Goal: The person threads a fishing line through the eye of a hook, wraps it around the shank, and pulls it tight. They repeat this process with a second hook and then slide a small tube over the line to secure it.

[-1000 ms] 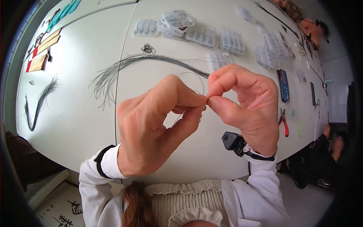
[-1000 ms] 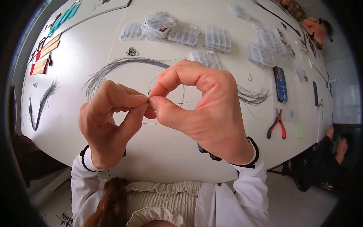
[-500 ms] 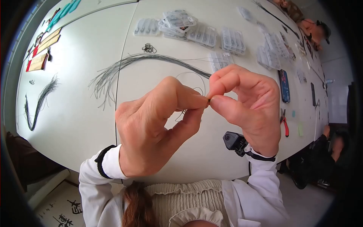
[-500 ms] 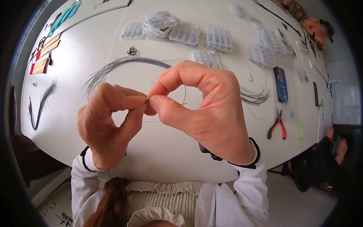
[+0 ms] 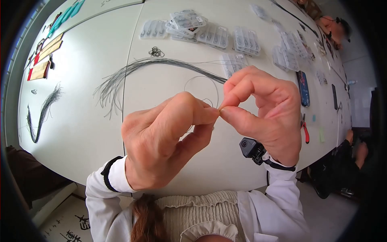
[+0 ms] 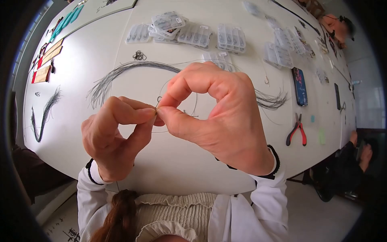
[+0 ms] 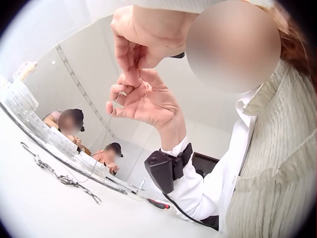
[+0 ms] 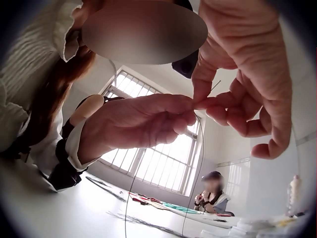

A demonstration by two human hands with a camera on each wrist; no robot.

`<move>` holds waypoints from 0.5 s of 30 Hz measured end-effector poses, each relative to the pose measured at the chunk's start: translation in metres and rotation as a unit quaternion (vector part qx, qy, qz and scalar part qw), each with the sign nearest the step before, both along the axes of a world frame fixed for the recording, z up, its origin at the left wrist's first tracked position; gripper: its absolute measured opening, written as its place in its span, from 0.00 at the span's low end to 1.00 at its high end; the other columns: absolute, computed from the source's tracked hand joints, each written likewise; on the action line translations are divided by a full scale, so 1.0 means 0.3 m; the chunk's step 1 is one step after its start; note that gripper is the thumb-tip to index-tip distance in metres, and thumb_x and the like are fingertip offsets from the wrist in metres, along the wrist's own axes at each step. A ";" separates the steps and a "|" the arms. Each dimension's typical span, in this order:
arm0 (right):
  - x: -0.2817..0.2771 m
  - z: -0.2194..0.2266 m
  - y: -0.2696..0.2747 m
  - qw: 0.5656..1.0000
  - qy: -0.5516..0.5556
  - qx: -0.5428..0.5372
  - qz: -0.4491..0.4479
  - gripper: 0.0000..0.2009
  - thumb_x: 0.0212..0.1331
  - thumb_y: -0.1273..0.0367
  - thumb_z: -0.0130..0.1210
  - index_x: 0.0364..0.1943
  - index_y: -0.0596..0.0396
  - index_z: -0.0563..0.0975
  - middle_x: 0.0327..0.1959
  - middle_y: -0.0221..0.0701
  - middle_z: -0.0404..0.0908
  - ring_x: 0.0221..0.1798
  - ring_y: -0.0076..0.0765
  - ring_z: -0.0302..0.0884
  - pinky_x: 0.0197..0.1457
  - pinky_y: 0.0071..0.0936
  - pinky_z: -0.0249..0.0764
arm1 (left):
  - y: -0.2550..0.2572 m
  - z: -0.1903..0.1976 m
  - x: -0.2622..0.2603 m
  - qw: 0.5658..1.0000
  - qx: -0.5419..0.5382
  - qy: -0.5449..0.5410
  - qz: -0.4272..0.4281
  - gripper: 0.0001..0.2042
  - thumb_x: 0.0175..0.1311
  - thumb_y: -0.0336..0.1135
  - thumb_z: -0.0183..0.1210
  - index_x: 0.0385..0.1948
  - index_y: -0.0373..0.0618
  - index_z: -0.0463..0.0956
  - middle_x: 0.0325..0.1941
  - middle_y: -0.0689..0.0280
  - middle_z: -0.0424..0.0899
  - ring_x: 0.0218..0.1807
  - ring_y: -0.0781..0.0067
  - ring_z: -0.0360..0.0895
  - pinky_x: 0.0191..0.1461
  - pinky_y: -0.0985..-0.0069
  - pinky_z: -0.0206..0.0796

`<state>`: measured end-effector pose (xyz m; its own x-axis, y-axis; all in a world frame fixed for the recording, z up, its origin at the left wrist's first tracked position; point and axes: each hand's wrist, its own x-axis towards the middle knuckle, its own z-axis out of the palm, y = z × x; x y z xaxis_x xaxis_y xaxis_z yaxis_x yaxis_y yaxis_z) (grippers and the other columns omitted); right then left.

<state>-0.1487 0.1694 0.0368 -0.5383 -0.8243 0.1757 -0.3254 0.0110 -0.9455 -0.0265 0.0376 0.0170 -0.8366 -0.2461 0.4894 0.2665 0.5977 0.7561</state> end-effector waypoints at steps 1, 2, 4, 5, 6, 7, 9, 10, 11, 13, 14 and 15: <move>-0.001 0.002 0.001 1.000 0.027 0.000 0.000 0.03 0.37 0.79 0.57 0.20 0.60 0.76 0.27 0.31 0.74 0.34 0.25 0.69 0.43 0.22 0.61 | -0.003 0.005 0.003 1.000 0.003 -0.017 -0.006 0.08 0.47 0.12 0.55 0.24 0.36 0.69 0.25 0.58 0.81 0.27 0.71 0.80 0.30 0.80 0.70; -0.003 0.001 0.003 1.000 0.027 0.000 -0.001 0.03 0.37 0.79 0.57 0.20 0.60 0.76 0.27 0.31 0.74 0.34 0.25 0.69 0.43 0.22 0.61 | -0.005 0.008 0.005 0.999 0.006 -0.033 -0.013 0.08 0.47 0.12 0.54 0.24 0.36 0.69 0.25 0.58 0.80 0.28 0.71 0.80 0.30 0.80 0.71; -0.008 0.001 0.007 0.998 0.059 0.000 0.008 0.03 0.37 0.79 0.56 0.20 0.60 0.76 0.27 0.31 0.74 0.34 0.25 0.69 0.42 0.22 0.61 | -0.010 0.010 -0.001 0.999 0.029 -0.034 -0.025 0.08 0.47 0.12 0.54 0.25 0.35 0.70 0.26 0.58 0.80 0.28 0.71 0.80 0.32 0.79 0.72; -0.006 0.002 0.005 0.998 0.059 0.000 0.007 0.03 0.37 0.79 0.56 0.20 0.60 0.76 0.27 0.31 0.74 0.34 0.25 0.69 0.42 0.22 0.61 | -0.015 0.012 -0.004 0.997 0.054 -0.036 -0.038 0.07 0.48 0.12 0.55 0.26 0.35 0.70 0.27 0.58 0.80 0.28 0.71 0.80 0.33 0.78 0.73; -0.002 0.003 0.004 0.999 0.044 -0.002 0.001 0.03 0.37 0.79 0.56 0.20 0.60 0.76 0.27 0.31 0.74 0.34 0.25 0.69 0.42 0.22 0.61 | -0.016 0.008 -0.007 0.997 0.053 -0.036 -0.038 0.07 0.48 0.12 0.55 0.26 0.35 0.70 0.27 0.58 0.80 0.28 0.71 0.80 0.33 0.78 0.73; 0.002 0.004 0.003 1.000 0.029 -0.005 -0.005 0.04 0.36 0.80 0.56 0.20 0.59 0.76 0.27 0.31 0.74 0.34 0.25 0.68 0.42 0.22 0.61 | -0.016 0.000 -0.009 0.993 0.102 -0.033 -0.044 0.07 0.48 0.12 0.55 0.26 0.34 0.71 0.27 0.57 0.80 0.29 0.71 0.80 0.34 0.77 0.74; 0.009 -0.003 0.002 0.999 0.031 -0.006 -0.016 0.04 0.36 0.80 0.56 0.20 0.59 0.75 0.27 0.31 0.74 0.34 0.25 0.68 0.42 0.22 0.61 | -0.016 -0.003 -0.011 0.987 0.152 -0.029 -0.050 0.07 0.48 0.12 0.55 0.27 0.33 0.72 0.28 0.57 0.80 0.30 0.71 0.80 0.35 0.76 0.75; 0.012 -0.006 0.002 0.999 0.033 -0.008 -0.026 0.04 0.35 0.80 0.56 0.20 0.59 0.75 0.27 0.31 0.74 0.34 0.25 0.68 0.42 0.22 0.60 | -0.015 0.000 -0.012 0.985 0.167 -0.038 -0.039 0.07 0.46 0.13 0.56 0.26 0.34 0.73 0.28 0.58 0.79 0.31 0.72 0.80 0.36 0.77 0.75; 0.016 -0.003 0.002 0.999 0.033 -0.007 -0.026 0.04 0.35 0.80 0.56 0.20 0.59 0.75 0.27 0.31 0.74 0.34 0.25 0.68 0.42 0.22 0.60 | -0.016 0.004 -0.012 0.982 0.181 -0.046 -0.029 0.07 0.45 0.14 0.58 0.25 0.34 0.75 0.28 0.59 0.79 0.33 0.73 0.79 0.36 0.78 0.75; 0.021 0.008 0.002 0.997 0.074 0.008 -0.030 0.05 0.35 0.79 0.56 0.19 0.58 0.75 0.27 0.30 0.74 0.34 0.25 0.68 0.43 0.22 0.60 | -0.031 0.016 -0.008 0.985 0.160 -0.063 -0.021 0.07 0.44 0.14 0.58 0.24 0.35 0.76 0.28 0.61 0.78 0.33 0.74 0.78 0.36 0.79 0.74; 0.022 0.005 0.001 0.997 0.074 0.009 -0.030 0.05 0.35 0.79 0.56 0.19 0.58 0.75 0.27 0.30 0.74 0.34 0.25 0.68 0.43 0.22 0.60 | -0.036 0.020 -0.006 0.987 0.138 -0.080 -0.014 0.07 0.43 0.15 0.59 0.23 0.37 0.77 0.28 0.63 0.77 0.34 0.76 0.77 0.37 0.80 0.74; 0.022 0.000 0.000 0.996 0.084 0.005 -0.033 0.05 0.34 0.79 0.56 0.19 0.58 0.75 0.27 0.30 0.74 0.34 0.25 0.67 0.43 0.22 0.60 | -0.036 0.023 -0.007 0.987 0.139 -0.080 -0.013 0.07 0.43 0.15 0.59 0.23 0.37 0.77 0.28 0.63 0.77 0.34 0.76 0.77 0.37 0.80 0.74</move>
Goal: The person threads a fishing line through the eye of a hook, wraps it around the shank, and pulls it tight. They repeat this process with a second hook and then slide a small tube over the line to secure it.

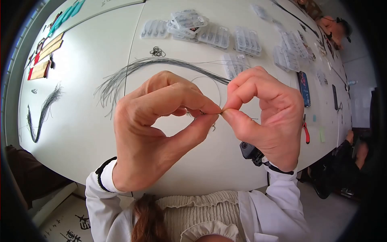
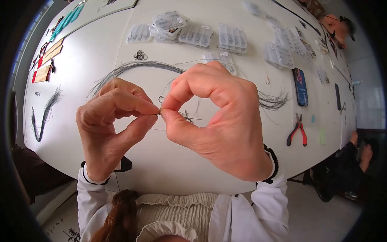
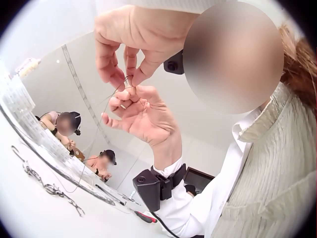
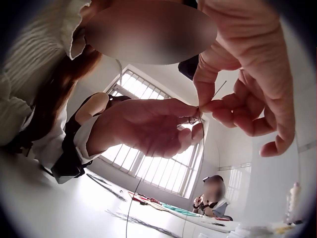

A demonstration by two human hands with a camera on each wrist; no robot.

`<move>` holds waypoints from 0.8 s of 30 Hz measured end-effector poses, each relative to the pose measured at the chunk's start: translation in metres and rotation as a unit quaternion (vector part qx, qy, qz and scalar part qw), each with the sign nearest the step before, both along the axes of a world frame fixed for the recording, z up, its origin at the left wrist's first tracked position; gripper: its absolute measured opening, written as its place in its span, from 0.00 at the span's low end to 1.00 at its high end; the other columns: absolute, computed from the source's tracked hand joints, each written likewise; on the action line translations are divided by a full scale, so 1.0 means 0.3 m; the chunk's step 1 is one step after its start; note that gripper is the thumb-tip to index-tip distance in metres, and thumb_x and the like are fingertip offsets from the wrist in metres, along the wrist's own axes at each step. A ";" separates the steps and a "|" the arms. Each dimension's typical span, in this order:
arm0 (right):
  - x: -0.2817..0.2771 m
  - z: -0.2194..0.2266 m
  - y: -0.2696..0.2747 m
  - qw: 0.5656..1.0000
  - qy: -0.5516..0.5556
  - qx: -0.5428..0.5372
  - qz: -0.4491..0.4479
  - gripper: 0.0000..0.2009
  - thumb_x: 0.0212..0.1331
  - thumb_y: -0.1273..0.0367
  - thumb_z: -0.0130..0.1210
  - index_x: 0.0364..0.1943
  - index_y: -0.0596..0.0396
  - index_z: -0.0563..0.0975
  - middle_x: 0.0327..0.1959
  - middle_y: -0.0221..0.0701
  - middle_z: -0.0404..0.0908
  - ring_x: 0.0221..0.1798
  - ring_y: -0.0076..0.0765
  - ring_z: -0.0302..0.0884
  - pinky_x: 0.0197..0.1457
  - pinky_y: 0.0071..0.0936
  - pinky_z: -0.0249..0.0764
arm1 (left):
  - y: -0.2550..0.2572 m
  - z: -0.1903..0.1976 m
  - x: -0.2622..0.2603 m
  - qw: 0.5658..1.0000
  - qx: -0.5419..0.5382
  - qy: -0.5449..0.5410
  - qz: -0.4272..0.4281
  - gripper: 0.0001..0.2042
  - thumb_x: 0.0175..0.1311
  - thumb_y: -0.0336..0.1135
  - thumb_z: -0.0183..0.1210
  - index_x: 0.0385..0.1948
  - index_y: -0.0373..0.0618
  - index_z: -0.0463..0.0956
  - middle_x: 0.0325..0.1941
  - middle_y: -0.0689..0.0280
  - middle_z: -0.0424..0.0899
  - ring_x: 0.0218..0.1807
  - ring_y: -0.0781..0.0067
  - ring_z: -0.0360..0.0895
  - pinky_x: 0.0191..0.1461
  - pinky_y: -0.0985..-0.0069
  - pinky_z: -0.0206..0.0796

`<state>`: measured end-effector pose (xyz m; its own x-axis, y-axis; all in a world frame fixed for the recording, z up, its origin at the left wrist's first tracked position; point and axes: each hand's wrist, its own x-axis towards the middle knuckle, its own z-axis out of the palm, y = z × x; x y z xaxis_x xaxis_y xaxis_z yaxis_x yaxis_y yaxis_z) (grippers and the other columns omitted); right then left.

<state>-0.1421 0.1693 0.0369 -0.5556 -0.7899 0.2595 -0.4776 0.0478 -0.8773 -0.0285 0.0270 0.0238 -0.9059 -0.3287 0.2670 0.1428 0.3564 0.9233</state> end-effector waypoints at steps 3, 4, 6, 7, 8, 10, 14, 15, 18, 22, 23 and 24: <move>0.001 -0.005 -0.003 1.000 0.008 -0.003 -0.001 0.05 0.34 0.79 0.56 0.19 0.58 0.75 0.27 0.31 0.74 0.34 0.25 0.67 0.44 0.22 0.60 | 0.000 0.002 0.000 1.000 0.027 -0.012 0.008 0.07 0.41 0.15 0.60 0.22 0.38 0.78 0.30 0.64 0.77 0.33 0.77 0.76 0.37 0.81 0.74; 0.001 -0.006 -0.002 1.000 0.006 -0.003 0.000 0.05 0.34 0.79 0.56 0.19 0.58 0.75 0.27 0.31 0.74 0.35 0.25 0.68 0.44 0.22 0.60 | -0.004 0.001 0.000 1.000 0.024 -0.009 -0.001 0.07 0.42 0.15 0.60 0.22 0.38 0.78 0.30 0.64 0.77 0.33 0.77 0.76 0.36 0.81 0.73; -0.001 -0.007 -0.002 1.000 0.006 -0.004 0.001 0.05 0.34 0.79 0.56 0.19 0.58 0.75 0.26 0.31 0.74 0.35 0.26 0.68 0.44 0.22 0.60 | -0.005 0.000 -0.001 1.000 0.021 -0.005 -0.011 0.07 0.42 0.15 0.59 0.23 0.38 0.78 0.30 0.63 0.77 0.33 0.77 0.76 0.35 0.81 0.73; -0.002 -0.007 -0.001 1.000 0.006 -0.005 0.003 0.05 0.34 0.79 0.56 0.19 0.58 0.75 0.26 0.31 0.74 0.35 0.26 0.68 0.44 0.22 0.60 | -0.003 0.000 -0.002 0.999 0.029 0.000 -0.014 0.07 0.42 0.15 0.59 0.23 0.37 0.78 0.30 0.63 0.77 0.33 0.76 0.76 0.36 0.81 0.74; -0.002 -0.006 0.000 1.000 0.006 -0.005 0.002 0.05 0.34 0.79 0.56 0.19 0.58 0.75 0.26 0.31 0.74 0.35 0.26 0.68 0.44 0.22 0.60 | -0.002 -0.001 -0.004 0.999 0.036 0.007 -0.018 0.07 0.42 0.15 0.59 0.24 0.36 0.78 0.30 0.63 0.77 0.33 0.76 0.77 0.36 0.81 0.74; -0.003 -0.004 0.001 1.000 0.003 0.001 0.002 0.05 0.34 0.79 0.55 0.19 0.58 0.74 0.26 0.31 0.74 0.35 0.26 0.68 0.45 0.23 0.60 | 0.002 -0.008 -0.007 0.999 0.046 0.016 -0.018 0.07 0.42 0.15 0.59 0.25 0.36 0.77 0.30 0.62 0.77 0.33 0.75 0.77 0.37 0.81 0.74; -0.001 -0.011 -0.003 1.000 -0.006 0.002 -0.007 0.05 0.34 0.80 0.55 0.19 0.58 0.74 0.26 0.31 0.74 0.35 0.26 0.68 0.45 0.23 0.61 | 0.014 0.005 -0.009 0.998 0.059 0.021 -0.018 0.08 0.42 0.14 0.59 0.25 0.34 0.76 0.31 0.61 0.77 0.34 0.74 0.78 0.39 0.80 0.76; 0.001 -0.010 -0.004 1.000 -0.012 0.002 -0.005 0.05 0.35 0.80 0.55 0.19 0.58 0.74 0.26 0.31 0.74 0.35 0.26 0.68 0.45 0.23 0.61 | 0.011 0.001 -0.008 0.998 0.059 0.021 -0.017 0.08 0.42 0.14 0.59 0.25 0.34 0.76 0.31 0.61 0.77 0.34 0.74 0.78 0.39 0.80 0.76; 0.002 -0.011 -0.005 1.000 -0.009 0.005 0.001 0.05 0.35 0.81 0.55 0.19 0.58 0.74 0.26 0.30 0.74 0.36 0.26 0.68 0.45 0.23 0.61 | 0.004 -0.014 -0.003 0.999 0.026 0.033 -0.022 0.07 0.42 0.14 0.58 0.24 0.34 0.76 0.31 0.60 0.77 0.35 0.73 0.78 0.38 0.80 0.76; -0.002 -0.009 -0.006 1.000 0.010 0.011 0.005 0.05 0.35 0.81 0.55 0.20 0.58 0.74 0.25 0.29 0.74 0.35 0.27 0.69 0.45 0.23 0.61 | 0.003 -0.015 -0.005 0.998 0.040 0.029 -0.027 0.07 0.42 0.13 0.57 0.24 0.34 0.75 0.31 0.60 0.77 0.32 0.73 0.79 0.36 0.80 0.76; -0.002 -0.010 -0.006 1.000 0.010 0.011 0.004 0.05 0.35 0.81 0.55 0.20 0.58 0.74 0.25 0.29 0.74 0.35 0.27 0.69 0.45 0.23 0.61 | 0.002 -0.015 -0.005 0.998 0.039 0.032 -0.027 0.07 0.43 0.13 0.57 0.24 0.33 0.75 0.31 0.60 0.77 0.31 0.73 0.79 0.35 0.81 0.76; -0.002 -0.011 -0.006 1.000 0.012 0.012 0.005 0.05 0.35 0.80 0.55 0.20 0.58 0.74 0.25 0.29 0.74 0.35 0.27 0.69 0.45 0.23 0.61 | 0.002 -0.016 -0.004 0.998 0.039 0.032 -0.027 0.07 0.43 0.13 0.57 0.24 0.33 0.75 0.31 0.60 0.77 0.31 0.73 0.79 0.35 0.81 0.76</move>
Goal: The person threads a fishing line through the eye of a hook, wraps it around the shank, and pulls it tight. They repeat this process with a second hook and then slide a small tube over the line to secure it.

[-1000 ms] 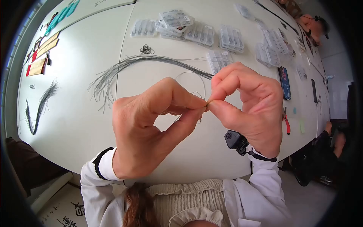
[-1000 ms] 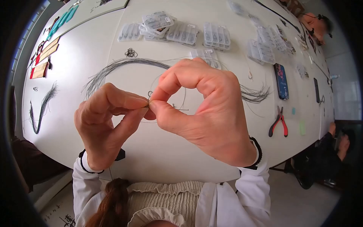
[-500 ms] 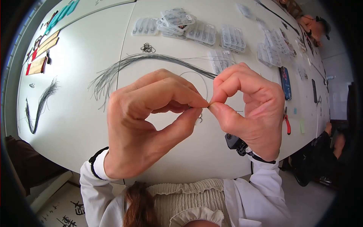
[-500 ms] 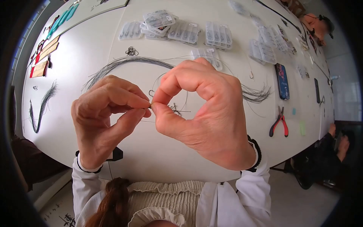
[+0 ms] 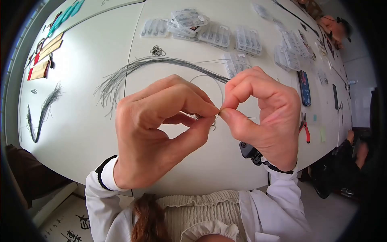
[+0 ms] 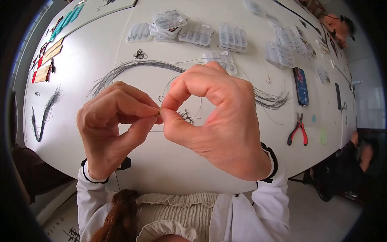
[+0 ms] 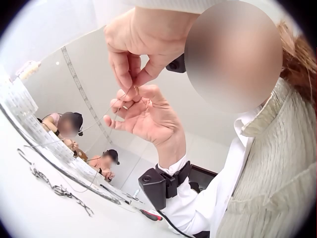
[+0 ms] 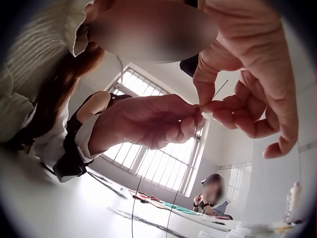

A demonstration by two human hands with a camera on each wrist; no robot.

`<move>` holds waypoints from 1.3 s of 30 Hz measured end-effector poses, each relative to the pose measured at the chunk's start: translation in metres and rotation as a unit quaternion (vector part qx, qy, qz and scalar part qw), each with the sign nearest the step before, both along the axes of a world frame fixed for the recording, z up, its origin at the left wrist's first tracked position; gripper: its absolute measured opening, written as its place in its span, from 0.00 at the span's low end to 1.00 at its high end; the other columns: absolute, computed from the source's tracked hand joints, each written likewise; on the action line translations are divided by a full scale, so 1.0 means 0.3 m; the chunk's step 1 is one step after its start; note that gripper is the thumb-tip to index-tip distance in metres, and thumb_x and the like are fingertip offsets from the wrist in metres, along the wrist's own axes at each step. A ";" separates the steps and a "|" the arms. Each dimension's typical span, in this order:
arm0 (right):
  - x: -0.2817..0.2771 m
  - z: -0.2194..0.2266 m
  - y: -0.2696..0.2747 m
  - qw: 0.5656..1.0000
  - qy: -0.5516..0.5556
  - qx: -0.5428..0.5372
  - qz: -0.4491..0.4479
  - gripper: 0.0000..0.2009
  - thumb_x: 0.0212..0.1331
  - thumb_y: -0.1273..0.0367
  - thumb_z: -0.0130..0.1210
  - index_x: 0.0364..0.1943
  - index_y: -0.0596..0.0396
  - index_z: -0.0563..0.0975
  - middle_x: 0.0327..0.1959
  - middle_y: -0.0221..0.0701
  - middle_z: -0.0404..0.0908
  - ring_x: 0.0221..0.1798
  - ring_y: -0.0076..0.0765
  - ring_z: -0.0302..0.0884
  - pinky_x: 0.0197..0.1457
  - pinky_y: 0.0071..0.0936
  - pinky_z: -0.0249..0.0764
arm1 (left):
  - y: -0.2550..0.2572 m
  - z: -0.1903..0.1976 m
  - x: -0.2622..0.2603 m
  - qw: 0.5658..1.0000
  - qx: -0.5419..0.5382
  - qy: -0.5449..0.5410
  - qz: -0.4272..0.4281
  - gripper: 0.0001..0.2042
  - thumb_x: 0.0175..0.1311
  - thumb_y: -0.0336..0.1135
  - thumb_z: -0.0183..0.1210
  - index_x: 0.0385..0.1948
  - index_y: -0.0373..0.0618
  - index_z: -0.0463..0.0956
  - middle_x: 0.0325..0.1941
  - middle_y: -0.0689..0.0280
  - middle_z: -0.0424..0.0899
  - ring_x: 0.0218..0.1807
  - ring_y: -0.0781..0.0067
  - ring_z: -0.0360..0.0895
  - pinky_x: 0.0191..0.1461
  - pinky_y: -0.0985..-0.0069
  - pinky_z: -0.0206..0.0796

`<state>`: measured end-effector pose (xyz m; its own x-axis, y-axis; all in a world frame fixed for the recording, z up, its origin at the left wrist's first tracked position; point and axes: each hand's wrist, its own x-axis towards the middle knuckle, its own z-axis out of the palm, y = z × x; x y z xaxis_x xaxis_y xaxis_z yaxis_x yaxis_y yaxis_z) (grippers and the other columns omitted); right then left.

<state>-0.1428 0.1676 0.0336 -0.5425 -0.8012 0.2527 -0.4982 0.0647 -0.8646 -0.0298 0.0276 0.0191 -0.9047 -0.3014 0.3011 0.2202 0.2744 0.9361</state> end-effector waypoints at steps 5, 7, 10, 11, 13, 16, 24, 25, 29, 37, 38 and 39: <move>0.007 -0.002 -0.001 1.000 0.014 0.000 -0.014 0.05 0.35 0.80 0.56 0.20 0.58 0.74 0.25 0.29 0.75 0.35 0.26 0.69 0.44 0.23 0.61 | 0.009 -0.007 -0.011 0.999 -0.015 0.014 0.030 0.06 0.43 0.13 0.56 0.23 0.34 0.75 0.32 0.61 0.75 0.29 0.77 0.78 0.30 0.83 0.76; 0.004 0.000 0.000 1.000 0.010 -0.003 -0.014 0.05 0.36 0.80 0.56 0.20 0.58 0.74 0.25 0.29 0.75 0.35 0.26 0.69 0.44 0.23 0.61 | 0.003 0.000 -0.011 0.999 -0.026 0.003 0.040 0.06 0.43 0.14 0.56 0.23 0.34 0.75 0.32 0.62 0.74 0.29 0.78 0.77 0.29 0.84 0.75; -0.001 -0.006 -0.004 1.000 0.010 -0.007 -0.012 0.04 0.37 0.80 0.56 0.20 0.58 0.74 0.25 0.29 0.75 0.35 0.26 0.68 0.44 0.23 0.61 | -0.008 0.001 -0.005 0.998 -0.042 -0.014 0.041 0.06 0.43 0.14 0.56 0.22 0.35 0.75 0.31 0.64 0.72 0.28 0.80 0.75 0.28 0.86 0.74; 0.000 -0.006 -0.005 1.000 0.010 -0.006 -0.011 0.04 0.37 0.80 0.56 0.20 0.58 0.74 0.25 0.29 0.75 0.35 0.26 0.68 0.44 0.23 0.61 | -0.010 0.000 -0.003 0.998 -0.046 -0.021 0.034 0.06 0.43 0.14 0.56 0.22 0.35 0.75 0.30 0.64 0.71 0.27 0.81 0.75 0.26 0.86 0.73; 0.003 -0.008 -0.008 1.000 -0.009 -0.003 -0.010 0.04 0.37 0.80 0.56 0.20 0.58 0.74 0.25 0.29 0.75 0.35 0.26 0.68 0.44 0.23 0.61 | -0.010 -0.005 -0.002 0.999 -0.037 -0.015 0.034 0.06 0.43 0.14 0.56 0.22 0.34 0.75 0.30 0.64 0.71 0.26 0.81 0.74 0.26 0.87 0.72; 0.000 -0.007 -0.009 1.000 -0.002 0.005 -0.002 0.04 0.37 0.80 0.56 0.20 0.58 0.74 0.25 0.29 0.75 0.35 0.26 0.68 0.44 0.23 0.61 | -0.008 -0.017 -0.006 0.999 -0.020 0.002 0.032 0.06 0.43 0.14 0.56 0.22 0.34 0.74 0.30 0.65 0.70 0.25 0.82 0.73 0.25 0.88 0.71; 0.004 -0.013 -0.013 1.000 -0.006 -0.002 -0.009 0.04 0.37 0.79 0.56 0.20 0.58 0.75 0.25 0.29 0.75 0.35 0.26 0.68 0.44 0.24 0.61 | -0.004 -0.021 -0.007 1.000 0.007 -0.001 0.024 0.05 0.44 0.14 0.54 0.21 0.33 0.72 0.29 0.66 0.68 0.25 0.82 0.73 0.28 0.87 0.71; 0.004 -0.013 -0.013 1.000 -0.007 0.000 -0.008 0.04 0.38 0.79 0.56 0.20 0.58 0.76 0.25 0.29 0.75 0.36 0.26 0.69 0.45 0.24 0.62 | -0.001 -0.019 -0.009 0.999 0.036 -0.004 0.026 0.04 0.45 0.15 0.55 0.22 0.33 0.72 0.29 0.66 0.68 0.25 0.81 0.73 0.27 0.87 0.71; -0.021 -0.019 -0.006 1.000 0.002 0.004 0.027 0.07 0.38 0.78 0.57 0.26 0.59 0.77 0.30 0.31 0.76 0.40 0.27 0.70 0.47 0.24 0.62 | 0.007 -0.004 -0.013 0.985 0.165 -0.024 0.041 0.02 0.49 0.19 0.55 0.22 0.35 0.72 0.28 0.66 0.68 0.24 0.80 0.74 0.26 0.85 0.69; -0.054 -0.090 -0.068 0.956 -0.226 -0.067 0.175 0.24 0.42 0.73 0.61 0.48 0.60 0.71 0.48 0.31 0.73 0.55 0.29 0.66 0.63 0.31 0.54 | -0.018 -0.015 -0.011 0.973 0.225 -0.021 0.045 0.02 0.53 0.21 0.54 0.23 0.37 0.70 0.26 0.68 0.69 0.21 0.81 0.73 0.25 0.85 0.68; -0.041 -0.083 -0.073 0.953 -0.240 -0.055 0.175 0.16 0.48 0.72 0.61 0.43 0.60 0.74 0.41 0.31 0.76 0.47 0.27 0.72 0.55 0.28 0.64 | -0.020 -0.019 -0.012 0.973 0.228 -0.007 0.046 0.02 0.53 0.21 0.54 0.23 0.38 0.70 0.26 0.68 0.69 0.20 0.81 0.73 0.24 0.85 0.67; -0.043 -0.082 -0.070 0.953 -0.240 -0.054 0.175 0.16 0.48 0.72 0.61 0.43 0.60 0.74 0.41 0.31 0.76 0.47 0.27 0.72 0.55 0.28 0.64 | -0.023 -0.018 -0.011 0.972 0.228 -0.007 0.047 0.02 0.53 0.21 0.54 0.23 0.38 0.70 0.26 0.68 0.69 0.20 0.81 0.73 0.24 0.85 0.67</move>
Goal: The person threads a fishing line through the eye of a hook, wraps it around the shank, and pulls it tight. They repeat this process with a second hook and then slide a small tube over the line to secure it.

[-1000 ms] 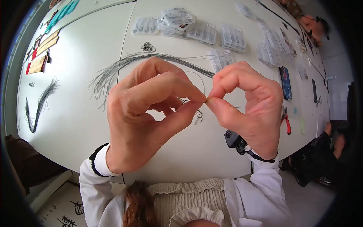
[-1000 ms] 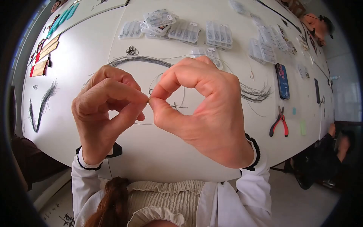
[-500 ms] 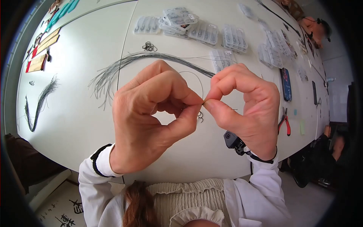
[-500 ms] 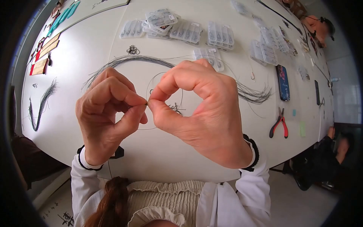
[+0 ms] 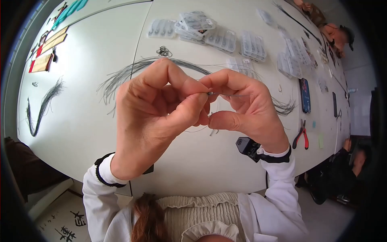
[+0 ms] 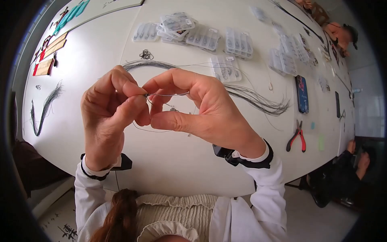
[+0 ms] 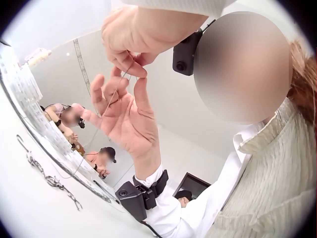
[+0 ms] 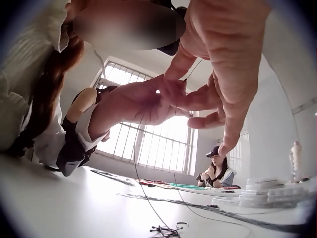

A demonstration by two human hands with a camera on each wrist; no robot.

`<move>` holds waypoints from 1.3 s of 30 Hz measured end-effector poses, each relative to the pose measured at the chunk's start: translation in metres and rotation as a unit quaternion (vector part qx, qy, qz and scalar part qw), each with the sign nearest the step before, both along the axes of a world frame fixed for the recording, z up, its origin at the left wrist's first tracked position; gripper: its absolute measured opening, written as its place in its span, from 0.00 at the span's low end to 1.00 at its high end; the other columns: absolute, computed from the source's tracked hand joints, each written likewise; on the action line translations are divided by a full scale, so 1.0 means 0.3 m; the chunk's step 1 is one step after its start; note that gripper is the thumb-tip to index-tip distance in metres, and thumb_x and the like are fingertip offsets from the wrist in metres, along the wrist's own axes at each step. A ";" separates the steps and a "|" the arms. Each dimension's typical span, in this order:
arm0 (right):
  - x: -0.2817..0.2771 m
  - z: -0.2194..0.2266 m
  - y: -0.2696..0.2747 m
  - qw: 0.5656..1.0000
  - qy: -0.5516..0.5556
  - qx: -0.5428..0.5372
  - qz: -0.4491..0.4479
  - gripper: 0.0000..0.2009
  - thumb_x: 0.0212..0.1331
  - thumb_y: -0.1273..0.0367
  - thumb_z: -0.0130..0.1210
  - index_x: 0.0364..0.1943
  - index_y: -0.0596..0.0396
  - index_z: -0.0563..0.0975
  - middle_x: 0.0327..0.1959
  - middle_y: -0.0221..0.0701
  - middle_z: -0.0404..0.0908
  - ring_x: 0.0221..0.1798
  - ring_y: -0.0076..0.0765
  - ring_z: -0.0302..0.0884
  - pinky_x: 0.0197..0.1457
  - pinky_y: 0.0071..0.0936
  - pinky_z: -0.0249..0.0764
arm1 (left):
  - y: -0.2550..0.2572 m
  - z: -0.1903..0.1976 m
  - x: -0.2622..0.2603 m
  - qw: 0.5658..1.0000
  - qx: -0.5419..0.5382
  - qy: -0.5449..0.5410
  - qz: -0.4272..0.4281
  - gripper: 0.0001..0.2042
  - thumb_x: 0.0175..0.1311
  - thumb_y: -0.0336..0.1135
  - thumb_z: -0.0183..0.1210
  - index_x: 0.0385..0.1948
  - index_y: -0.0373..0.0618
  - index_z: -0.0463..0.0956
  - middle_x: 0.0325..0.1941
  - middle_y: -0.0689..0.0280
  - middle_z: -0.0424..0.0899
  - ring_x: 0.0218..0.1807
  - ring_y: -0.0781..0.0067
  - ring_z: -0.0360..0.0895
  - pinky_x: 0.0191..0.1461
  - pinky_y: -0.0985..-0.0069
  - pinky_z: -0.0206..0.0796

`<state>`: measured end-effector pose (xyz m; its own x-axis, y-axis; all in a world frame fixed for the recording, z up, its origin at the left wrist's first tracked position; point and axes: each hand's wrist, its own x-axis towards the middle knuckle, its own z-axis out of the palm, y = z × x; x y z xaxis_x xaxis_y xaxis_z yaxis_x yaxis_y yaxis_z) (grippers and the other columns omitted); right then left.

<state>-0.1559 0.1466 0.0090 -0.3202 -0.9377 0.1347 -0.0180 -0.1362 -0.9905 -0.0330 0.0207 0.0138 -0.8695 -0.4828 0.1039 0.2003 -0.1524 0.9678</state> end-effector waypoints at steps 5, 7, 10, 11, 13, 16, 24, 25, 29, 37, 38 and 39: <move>0.013 -0.012 0.001 0.983 -0.178 0.036 -0.010 0.06 0.56 0.72 0.56 0.31 0.61 0.77 0.26 0.29 0.78 0.26 0.21 0.73 0.32 0.18 0.71 | 0.003 0.009 -0.001 0.999 0.049 -0.008 -0.008 0.03 0.53 0.20 0.53 0.23 0.37 0.69 0.26 0.68 0.69 0.19 0.82 0.72 0.22 0.85 0.66; 0.010 -0.003 0.003 0.972 -0.230 0.046 0.014 0.06 0.56 0.71 0.56 0.31 0.61 0.77 0.26 0.28 0.78 0.26 0.21 0.72 0.32 0.18 0.71 | 0.012 0.004 0.003 0.999 0.047 -0.001 -0.014 0.03 0.53 0.20 0.53 0.24 0.37 0.69 0.26 0.67 0.69 0.19 0.82 0.72 0.21 0.86 0.65; 0.000 0.009 0.014 0.964 -0.248 0.090 0.038 0.06 0.55 0.71 0.56 0.30 0.60 0.77 0.25 0.29 0.78 0.24 0.20 0.71 0.31 0.17 0.68 | 0.023 -0.003 0.004 0.999 0.040 0.004 -0.017 0.03 0.52 0.18 0.53 0.23 0.36 0.69 0.27 0.66 0.69 0.19 0.81 0.72 0.20 0.87 0.65; 0.002 0.013 0.017 0.963 -0.246 0.104 0.035 0.06 0.54 0.71 0.57 0.29 0.60 0.77 0.24 0.29 0.78 0.23 0.20 0.71 0.30 0.16 0.67 | 0.025 -0.002 0.004 0.999 0.034 0.003 -0.016 0.03 0.52 0.18 0.53 0.23 0.36 0.69 0.27 0.66 0.69 0.19 0.81 0.73 0.20 0.87 0.65; 0.003 0.015 0.021 0.962 -0.245 0.118 0.031 0.05 0.53 0.71 0.57 0.28 0.60 0.77 0.24 0.29 0.78 0.23 0.20 0.71 0.29 0.16 0.66 | 0.027 -0.001 0.003 0.999 0.029 0.001 -0.016 0.04 0.52 0.17 0.52 0.23 0.36 0.69 0.28 0.66 0.69 0.19 0.82 0.73 0.20 0.87 0.66; 0.006 0.016 0.025 0.960 -0.252 0.120 0.037 0.05 0.52 0.72 0.57 0.26 0.60 0.77 0.23 0.29 0.78 0.22 0.20 0.70 0.29 0.15 0.65 | 0.029 -0.002 0.003 0.999 -0.037 0.007 -0.006 0.04 0.51 0.15 0.51 0.23 0.35 0.68 0.28 0.65 0.68 0.19 0.82 0.72 0.20 0.87 0.65; 0.038 0.043 0.030 0.977 -0.192 0.095 -0.013 0.03 0.51 0.75 0.56 0.25 0.62 0.77 0.21 0.27 0.76 0.22 0.18 0.69 0.26 0.15 0.65 | 0.007 -0.022 -0.001 0.968 -0.246 0.047 0.023 0.06 0.48 0.12 0.50 0.23 0.33 0.68 0.29 0.64 0.67 0.19 0.83 0.70 0.20 0.87 0.63; 0.040 0.043 0.031 0.977 -0.192 0.094 -0.014 0.03 0.51 0.75 0.56 0.25 0.62 0.77 0.21 0.27 0.76 0.22 0.18 0.69 0.26 0.15 0.65 | 0.008 -0.023 -0.001 0.968 -0.247 0.048 0.023 0.06 0.48 0.12 0.50 0.23 0.33 0.68 0.29 0.64 0.67 0.19 0.83 0.70 0.20 0.87 0.63; 0.054 0.027 0.028 0.982 -0.169 0.070 -0.037 0.04 0.52 0.75 0.56 0.24 0.61 0.77 0.20 0.25 0.76 0.20 0.16 0.68 0.24 0.14 0.64 | 0.010 -0.017 0.000 0.983 -0.173 0.050 0.028 0.05 0.50 0.13 0.51 0.24 0.33 0.70 0.30 0.63 0.69 0.20 0.83 0.71 0.21 0.87 0.64; 0.117 -0.017 0.017 0.838 0.467 -0.052 -0.279 0.03 0.43 0.79 0.58 0.23 0.59 0.77 0.15 0.27 0.63 0.14 0.20 0.59 0.14 0.15 0.54 | 0.004 -0.015 -0.003 0.995 -0.091 0.026 0.042 0.03 0.53 0.15 0.55 0.27 0.31 0.72 0.28 0.64 0.72 0.22 0.79 0.75 0.24 0.86 0.68; 0.116 -0.029 0.018 0.838 0.467 -0.052 -0.279 0.03 0.43 0.79 0.58 0.23 0.59 0.77 0.15 0.27 0.63 0.14 0.20 0.59 0.14 0.15 0.54 | 0.004 -0.013 -0.001 0.995 -0.091 0.018 0.044 0.03 0.53 0.14 0.55 0.26 0.31 0.73 0.27 0.64 0.73 0.22 0.79 0.75 0.24 0.86 0.68; 0.117 -0.038 0.018 0.758 0.578 -0.077 -0.293 0.04 0.41 0.78 0.58 0.24 0.59 0.77 0.16 0.25 0.61 0.14 0.19 0.57 0.13 0.14 0.52 | 0.005 -0.012 0.001 0.995 -0.091 0.010 0.045 0.04 0.52 0.14 0.55 0.26 0.31 0.73 0.26 0.64 0.73 0.22 0.79 0.75 0.24 0.86 0.68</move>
